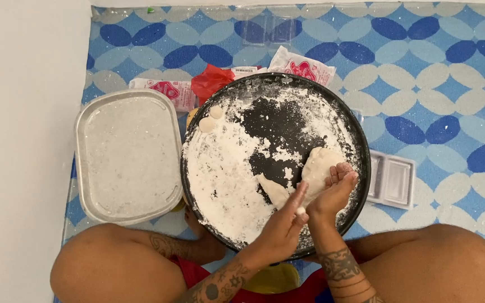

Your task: A person sits on the floor and pinches off small pieces of dough, rolling them into balls on a floured tray.

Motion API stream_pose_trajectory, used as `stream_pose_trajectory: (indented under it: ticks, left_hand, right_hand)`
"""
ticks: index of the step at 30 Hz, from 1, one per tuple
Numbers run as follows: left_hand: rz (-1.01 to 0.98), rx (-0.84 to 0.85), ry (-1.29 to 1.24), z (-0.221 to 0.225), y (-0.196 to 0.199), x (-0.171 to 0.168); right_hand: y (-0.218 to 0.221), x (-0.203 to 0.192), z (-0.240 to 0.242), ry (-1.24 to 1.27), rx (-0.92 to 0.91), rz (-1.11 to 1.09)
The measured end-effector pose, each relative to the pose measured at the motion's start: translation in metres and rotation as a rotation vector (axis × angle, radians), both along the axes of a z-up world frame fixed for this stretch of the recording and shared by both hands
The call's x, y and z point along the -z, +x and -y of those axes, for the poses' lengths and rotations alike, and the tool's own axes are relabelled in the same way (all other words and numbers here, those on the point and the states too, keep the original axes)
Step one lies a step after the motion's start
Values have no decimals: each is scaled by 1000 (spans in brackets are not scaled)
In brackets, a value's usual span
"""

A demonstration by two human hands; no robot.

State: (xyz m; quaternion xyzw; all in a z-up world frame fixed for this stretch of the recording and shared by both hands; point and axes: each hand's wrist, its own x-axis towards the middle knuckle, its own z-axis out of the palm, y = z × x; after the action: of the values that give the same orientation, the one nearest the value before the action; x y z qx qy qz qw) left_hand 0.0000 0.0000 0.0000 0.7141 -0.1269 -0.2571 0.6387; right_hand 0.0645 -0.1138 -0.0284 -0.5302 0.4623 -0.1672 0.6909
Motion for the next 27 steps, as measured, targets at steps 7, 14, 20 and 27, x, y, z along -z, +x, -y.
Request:
stream_pose_trajectory:
  ticks: [7, 14, 20, 27]
  left_hand:
    - [304, -254, 596, -104, 47, 49]
    - [124, -104, 1197, -167, 31, 156]
    - [147, -186, 1217, -161, 45, 101]
    - [416, -726, 1268, -184, 59, 59]
  right_hand:
    - [-6, 35, 8, -179, -136, 188]
    - [-9, 36, 1, -214, -237, 144]
    - [-10, 40, 2, -243, -257, 163]
    - [-11, 43, 1, -283, -278, 156]
